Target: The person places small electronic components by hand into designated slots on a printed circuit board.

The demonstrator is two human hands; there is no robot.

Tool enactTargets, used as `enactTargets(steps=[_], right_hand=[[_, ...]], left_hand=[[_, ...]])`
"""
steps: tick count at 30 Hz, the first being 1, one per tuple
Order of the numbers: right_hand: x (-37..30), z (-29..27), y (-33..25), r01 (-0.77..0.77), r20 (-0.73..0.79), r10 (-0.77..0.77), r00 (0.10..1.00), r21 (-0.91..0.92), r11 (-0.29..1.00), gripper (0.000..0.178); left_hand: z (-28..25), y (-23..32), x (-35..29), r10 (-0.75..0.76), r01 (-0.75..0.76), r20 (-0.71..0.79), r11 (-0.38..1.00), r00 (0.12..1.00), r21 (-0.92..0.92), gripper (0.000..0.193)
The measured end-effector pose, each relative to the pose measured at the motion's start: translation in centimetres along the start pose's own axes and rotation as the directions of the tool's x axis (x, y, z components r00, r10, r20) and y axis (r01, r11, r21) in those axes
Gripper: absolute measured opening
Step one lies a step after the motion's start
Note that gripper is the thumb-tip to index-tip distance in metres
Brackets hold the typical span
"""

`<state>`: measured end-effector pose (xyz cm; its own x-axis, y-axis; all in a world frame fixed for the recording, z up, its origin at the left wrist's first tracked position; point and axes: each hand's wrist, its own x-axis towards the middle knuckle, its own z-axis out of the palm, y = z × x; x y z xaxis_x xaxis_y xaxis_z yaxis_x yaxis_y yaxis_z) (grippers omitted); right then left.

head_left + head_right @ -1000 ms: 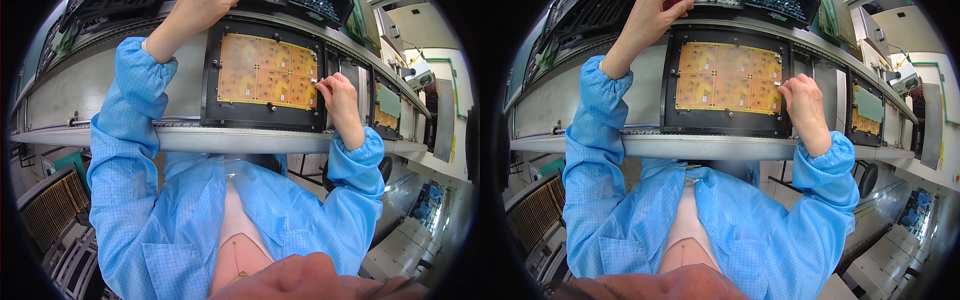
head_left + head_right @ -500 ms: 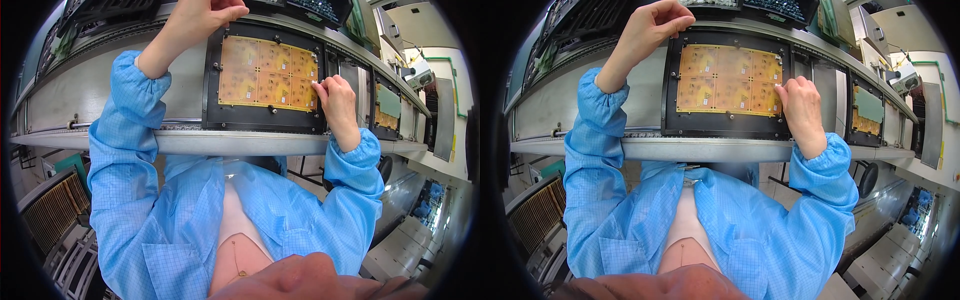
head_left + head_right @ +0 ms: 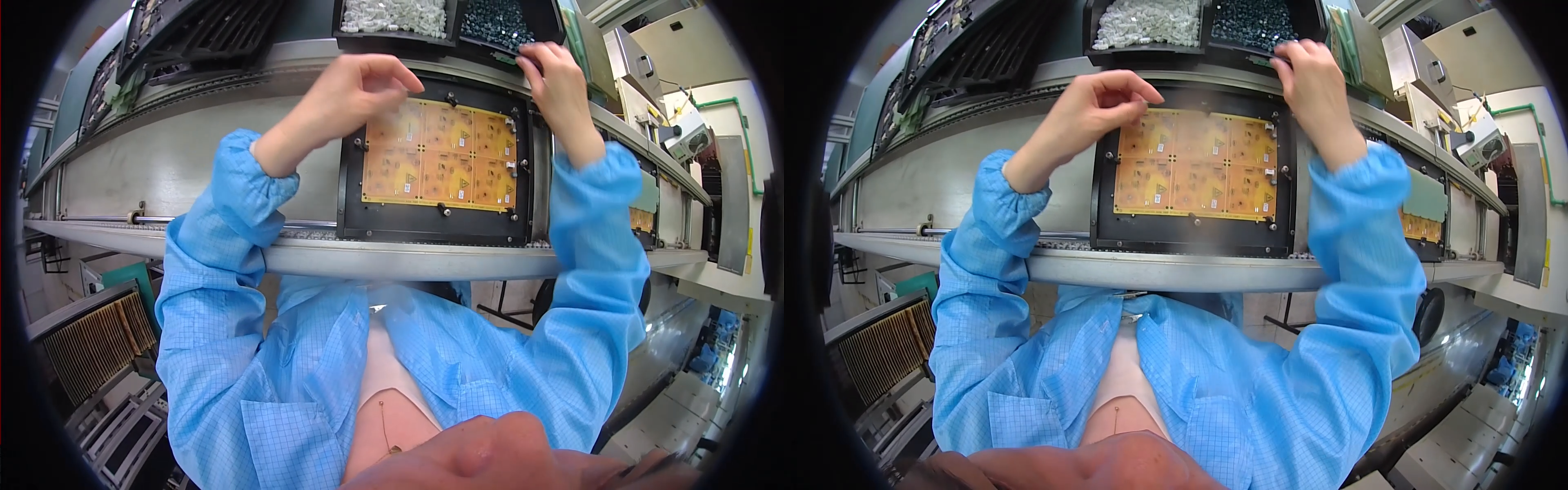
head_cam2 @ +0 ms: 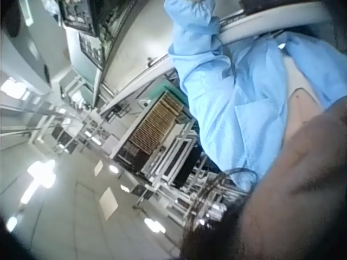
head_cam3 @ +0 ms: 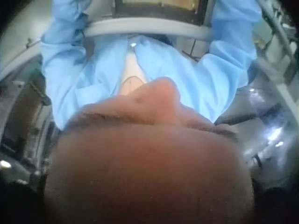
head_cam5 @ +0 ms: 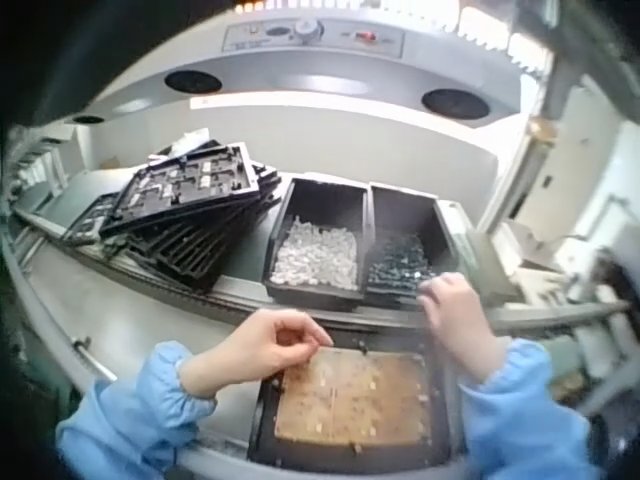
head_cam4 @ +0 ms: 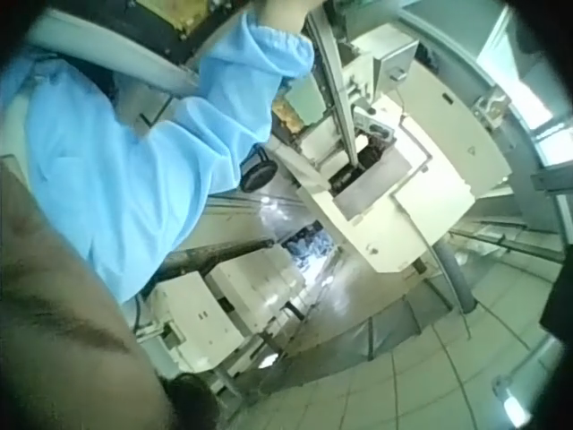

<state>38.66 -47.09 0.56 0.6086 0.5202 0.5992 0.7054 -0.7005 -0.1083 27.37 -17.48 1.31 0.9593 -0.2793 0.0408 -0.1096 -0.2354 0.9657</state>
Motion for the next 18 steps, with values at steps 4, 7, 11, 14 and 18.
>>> enactTargets(steps=[4, 7, 11, 14, 18], right_hand=[[3.5, 3.4, 3.6, 0.048, 0.108, -0.035, 0.994, -0.115, 0.992, 0.014], [5.0, 4.1, 4.3, 0.030, 0.365, 0.090, 0.926, -0.310, 0.950, 0.011], [5.2, 3.6, 3.9, 0.024, 0.320, 0.063, 0.945, -0.260, 0.965, 0.013], [5.7, 3.4, 3.3, 0.056, 0.389, 0.086, 0.917, -0.339, 0.939, 0.014], [6.6, 3.7, 2.6, 0.055, 0.328, 0.084, 0.941, -0.394, 0.917, 0.009]], left_hand=[[1.3, -0.8, 0.0, 0.044, -0.039, -0.052, 0.996, 0.998, 0.083, 0.014], [0.9, -0.6, -0.3, -0.001, 0.007, -0.035, 0.988, 0.999, 0.153, 0.013], [1.5, -0.1, 0.2, -0.056, 0.057, -0.009, 0.986, 0.998, 0.155, 0.014], [2.2, -0.7, 1.0, 0.001, 0.015, -0.060, 0.966, 0.998, 0.259, 0.016], [3.2, -0.3, 2.4, 0.009, -0.002, -0.019, 0.938, 1.000, 0.345, 0.017]])
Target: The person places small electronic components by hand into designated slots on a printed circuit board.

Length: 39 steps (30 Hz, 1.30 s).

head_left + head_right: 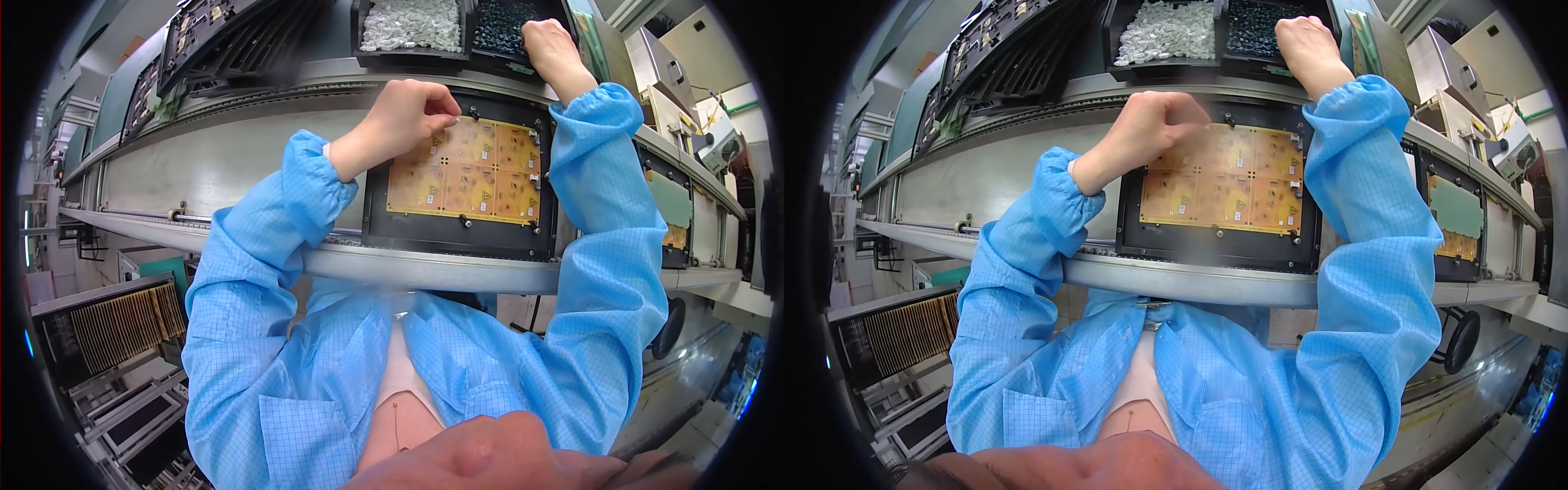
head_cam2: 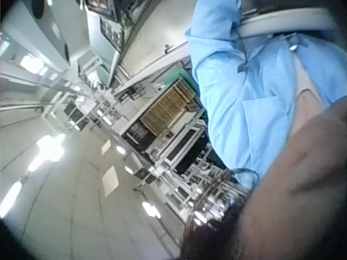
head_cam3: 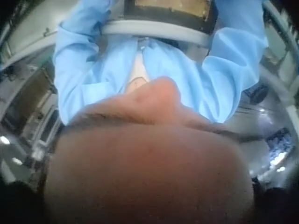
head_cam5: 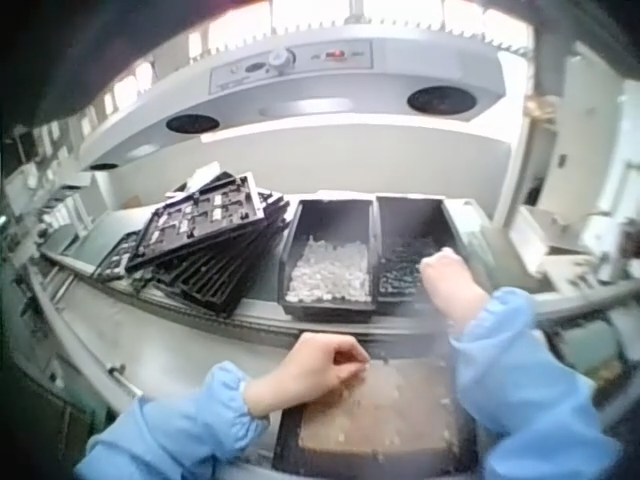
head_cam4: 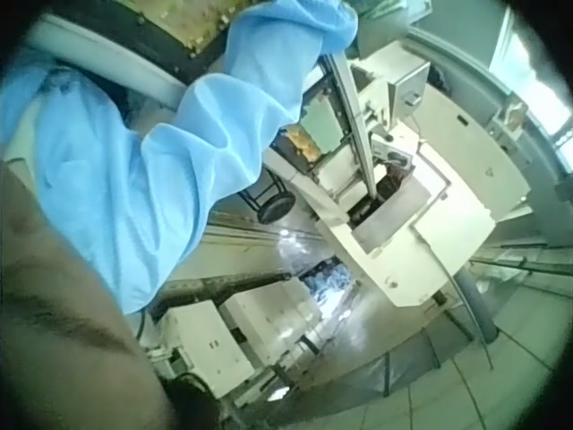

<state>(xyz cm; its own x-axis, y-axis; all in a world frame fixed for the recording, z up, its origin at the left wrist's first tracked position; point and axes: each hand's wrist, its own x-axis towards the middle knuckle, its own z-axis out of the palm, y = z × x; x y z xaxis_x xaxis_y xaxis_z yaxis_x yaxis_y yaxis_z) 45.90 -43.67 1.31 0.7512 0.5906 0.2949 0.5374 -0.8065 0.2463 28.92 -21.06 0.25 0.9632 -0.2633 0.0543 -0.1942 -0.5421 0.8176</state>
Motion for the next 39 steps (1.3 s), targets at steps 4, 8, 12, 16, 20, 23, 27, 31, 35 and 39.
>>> enactTargets(steps=[4, 8, 12, 16, 20, 23, 27, 31, 35, 39], right_hand=[[0.5, -0.8, -0.9, -0.009, 0.003, 0.009, 1.000, 0.040, 0.999, 0.011], [-0.1, 2.4, 1.2, 0.008, -0.301, 0.037, 0.953, 0.147, 0.989, 0.012], [-1.2, -0.2, -0.6, -0.008, -0.262, 0.099, 0.960, 0.328, 0.945, 0.007], [-3.3, -2.7, -1.6, 0.018, -0.293, 0.130, 0.947, 0.454, 0.891, 0.006], [-5.3, -3.5, -2.4, 0.077, -0.336, 0.116, 0.935, 0.509, 0.857, 0.016], [-6.8, -3.8, -3.0, 0.100, -0.324, 0.125, 0.938, 0.597, 0.796, 0.016], [-8.1, -4.6, -3.7, 0.074, -0.246, 0.125, 0.961, 0.664, 0.744, 0.014], [-8.9, -5.1, -4.2, 0.077, -0.228, 0.112, 0.967, 0.684, 0.726, 0.013], [-10.8, -5.1, -4.3, 0.024, -0.134, 0.122, 0.983, 0.761, 0.649, 0.012], [-12.5, -5.1, -4.2, -0.199, 0.143, 0.170, 0.975, 0.903, 0.380, 0.015]], left_hand=[[2.1, -0.6, 1.7, 0.211, -0.196, -0.077, 0.966, 0.974, 0.169, 0.010], [4.1, -0.3, 3.1, 0.304, -0.252, -0.063, 0.874, 0.951, 0.416, 0.007], [4.2, -0.5, 3.1, 0.320, -0.228, -0.077, 0.804, 0.944, 0.549, 0.007], [4.2, -0.9, 3.1, 0.282, -0.200, -0.081, 0.828, 0.956, 0.524, 0.007], [4.3, -1.2, 3.4, 0.289, -0.208, -0.078, 0.827, 0.954, 0.522, 0.008], [4.0, -0.8, 3.4, 0.276, -0.202, -0.067, 0.828, 0.959, 0.523, 0.007], [3.5, -0.6, 3.3, 0.297, -0.212, -0.046, 0.775, 0.954, 0.596, 0.005], [2.9, -0.1, 3.0, 0.358, -0.269, -0.006, 0.713, 0.934, 0.647, 0.005], [4.7, 0.2, 2.0, 0.552, -0.358, 0.068, 0.436, 0.831, 0.826, 0.013], [4.3, 0.5, 2.0, 0.593, -0.353, 0.004, 0.474, 0.805, 0.807, 0.008]])
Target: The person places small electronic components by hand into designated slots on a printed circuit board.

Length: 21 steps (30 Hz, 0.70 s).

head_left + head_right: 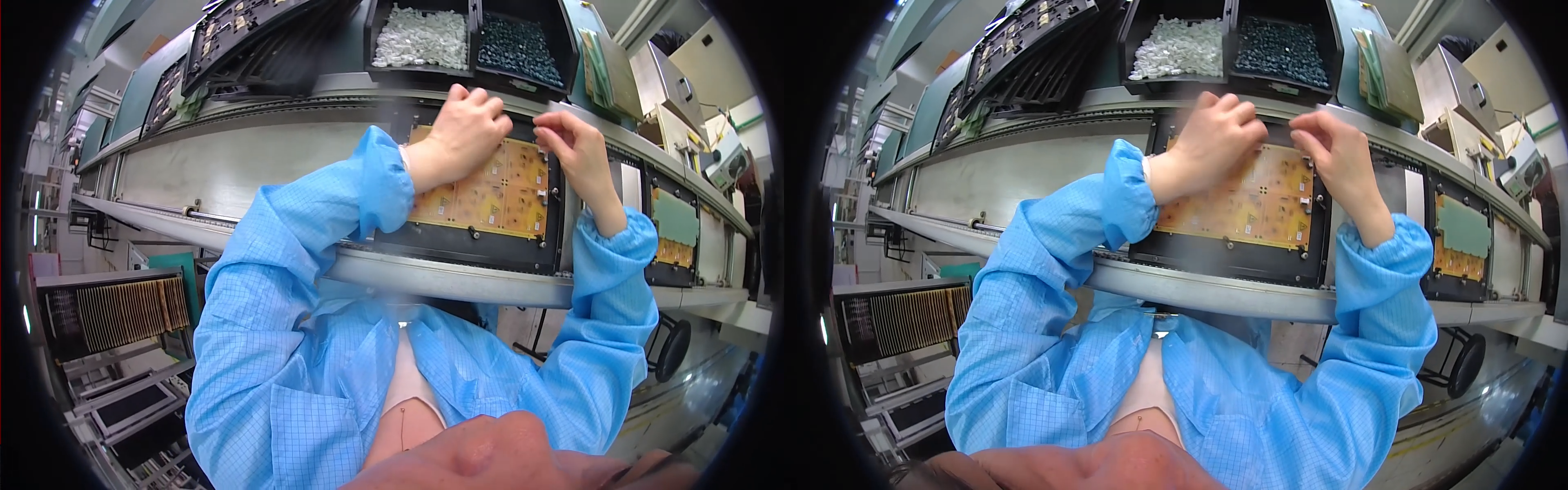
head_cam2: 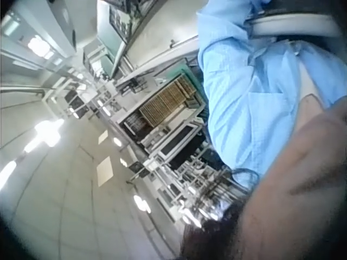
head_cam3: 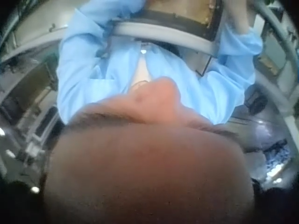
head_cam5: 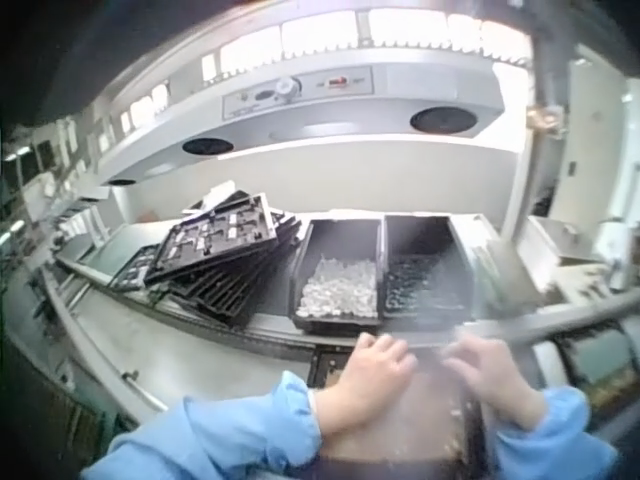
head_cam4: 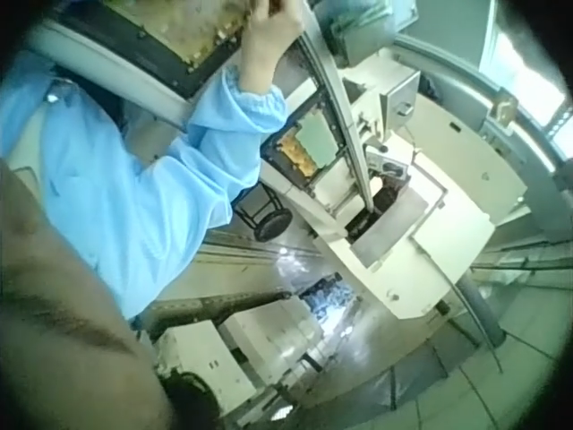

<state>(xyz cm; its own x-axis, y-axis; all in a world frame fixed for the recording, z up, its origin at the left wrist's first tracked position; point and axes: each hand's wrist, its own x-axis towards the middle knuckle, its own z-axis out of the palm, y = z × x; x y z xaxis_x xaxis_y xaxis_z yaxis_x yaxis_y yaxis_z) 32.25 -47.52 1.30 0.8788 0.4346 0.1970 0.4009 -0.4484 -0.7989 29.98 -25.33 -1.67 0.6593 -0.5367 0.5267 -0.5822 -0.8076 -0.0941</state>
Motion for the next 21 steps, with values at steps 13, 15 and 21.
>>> enactTargets(steps=[13, 15, 21], right_hand=[[-2.9, 0.4, 1.9, -0.374, 0.261, 0.275, 0.925, 0.513, 0.773, 0.023], [-2.8, 0.6, 1.8, -0.399, 0.279, 0.291, 0.915, 0.526, 0.751, 0.023], [-2.5, 1.5, 2.8, -0.367, 0.262, 0.270, 0.927, 0.477, 0.798, 0.019]], left_hand=[[0.6, -10.9, 3.0, -0.291, 0.284, 0.121, 0.956, 0.949, 0.074, 0.008], [0.9, -11.6, 2.8, -0.269, 0.263, 0.137, 0.963, 0.953, 0.064, 0.008], [1.7, -11.4, 2.6, -0.156, 0.136, 0.106, 0.975, 0.982, 0.174, 0.010]])
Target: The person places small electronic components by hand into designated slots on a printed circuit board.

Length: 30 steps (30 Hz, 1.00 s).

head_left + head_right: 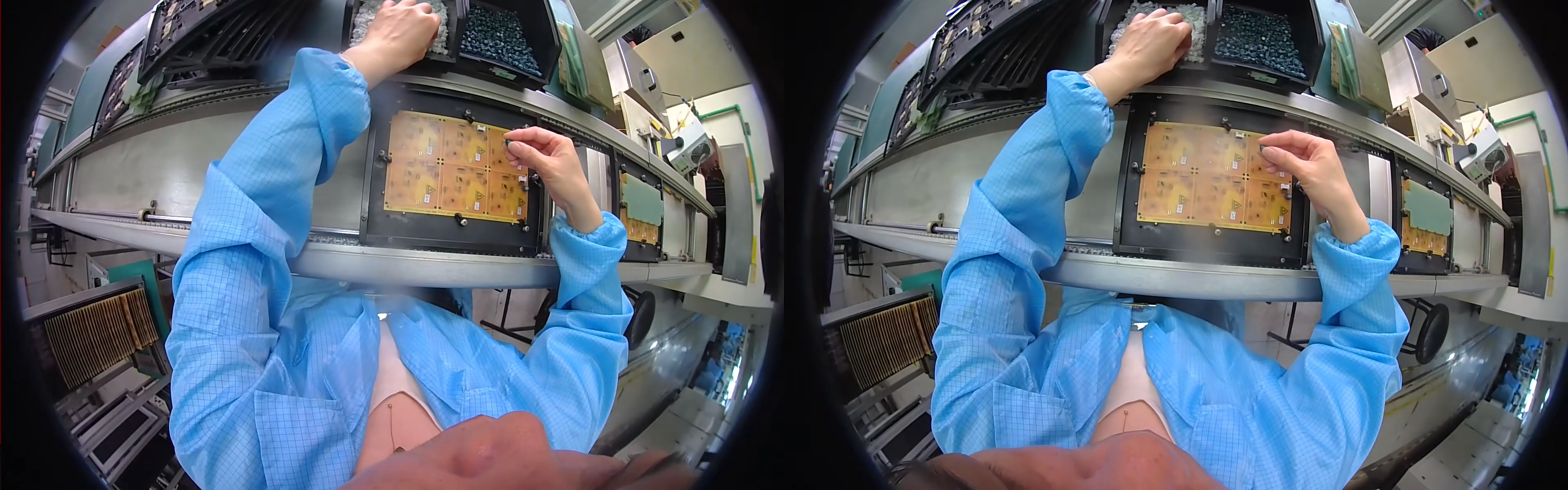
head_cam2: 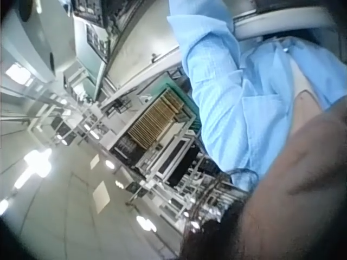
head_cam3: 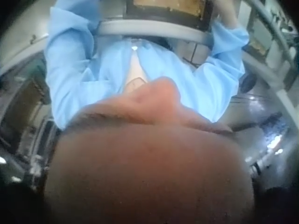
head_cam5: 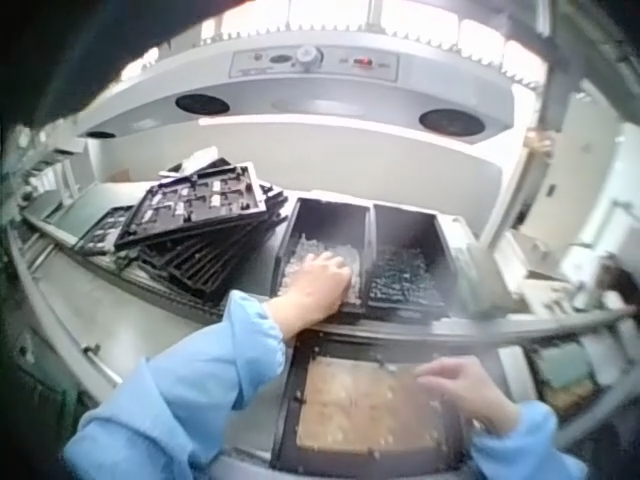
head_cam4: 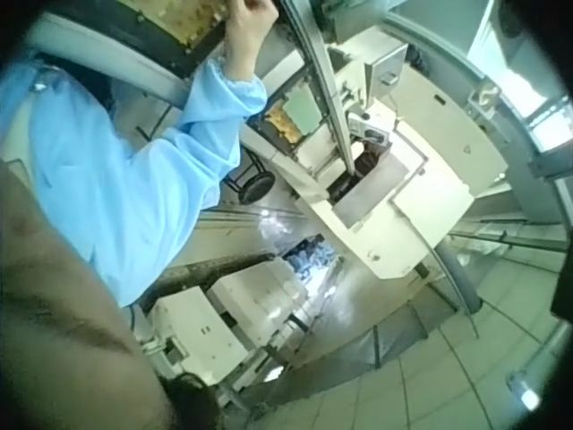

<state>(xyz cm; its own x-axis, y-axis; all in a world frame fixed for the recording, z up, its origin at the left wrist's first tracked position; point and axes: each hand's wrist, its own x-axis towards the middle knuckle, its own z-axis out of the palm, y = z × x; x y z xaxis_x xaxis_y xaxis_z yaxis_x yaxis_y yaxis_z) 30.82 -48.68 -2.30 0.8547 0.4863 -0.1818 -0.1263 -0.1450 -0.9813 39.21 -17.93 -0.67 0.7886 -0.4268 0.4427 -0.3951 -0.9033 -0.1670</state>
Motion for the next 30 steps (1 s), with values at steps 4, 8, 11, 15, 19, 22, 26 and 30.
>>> enactTargets(steps=[4, 8, 11, 15, 19, 22, 26, 30], right_hand=[[0.5, 0.5, 0.4, 0.020, -0.038, -0.024, 0.999, -0.113, 0.993, 0.016], [0.5, 0.5, 1.1, 0.106, -0.106, -0.172, 0.979, -0.453, 0.885, 0.013], [0.2, 0.8, 1.1, 0.172, -0.109, -0.318, 0.942, -0.656, 0.735, 0.012], [0.3, 0.5, 1.7, 0.202, -0.100, -0.396, 0.913, -0.732, 0.651, 0.011], [0.4, 0.4, 1.6, 0.189, -0.096, -0.390, 0.916, -0.753, 0.631, 0.011], [0.2, 0.3, 1.4, 0.221, -0.067, -0.414, 0.908, -0.762, 0.608, 0.011], [0.6, 0.4, 0.3, 0.410, 0.188, -0.584, 0.789, -0.870, 0.274, 0.012], [0.8, 0.4, 0.0, 0.503, 0.349, -0.581, 0.735, -0.855, 0.122, 0.012]], left_hand=[[-0.2, 0.5, 0.5, -0.036, 0.032, -0.025, 0.990, 0.999, -0.136, 0.010], [-0.4, 0.7, 0.9, -0.025, -0.015, -0.141, 0.962, 0.990, -0.274, 0.011], [-1.4, 1.4, 1.2, -0.008, -0.102, -0.277, 0.918, 0.961, -0.383, 0.006], [-2.0, 2.2, 1.6, -0.061, -0.135, -0.346, 0.847, 0.936, -0.513, 0.005], [-2.8, 2.3, 1.8, -0.154, 0.014, -0.164, 0.768, 0.974, -0.640, 0.005], [-3.3, 2.4, 1.7, -0.219, 0.041, -0.153, 0.687, 0.964, -0.726, 0.007], [-4.0, 1.7, 1.3, -0.224, -0.106, -0.197, 0.363, 0.954, -0.926, 0.011], [-5.0, 1.4, 1.0, -0.287, 0.191, 0.098, 0.317, 0.953, -0.929, 0.014]])
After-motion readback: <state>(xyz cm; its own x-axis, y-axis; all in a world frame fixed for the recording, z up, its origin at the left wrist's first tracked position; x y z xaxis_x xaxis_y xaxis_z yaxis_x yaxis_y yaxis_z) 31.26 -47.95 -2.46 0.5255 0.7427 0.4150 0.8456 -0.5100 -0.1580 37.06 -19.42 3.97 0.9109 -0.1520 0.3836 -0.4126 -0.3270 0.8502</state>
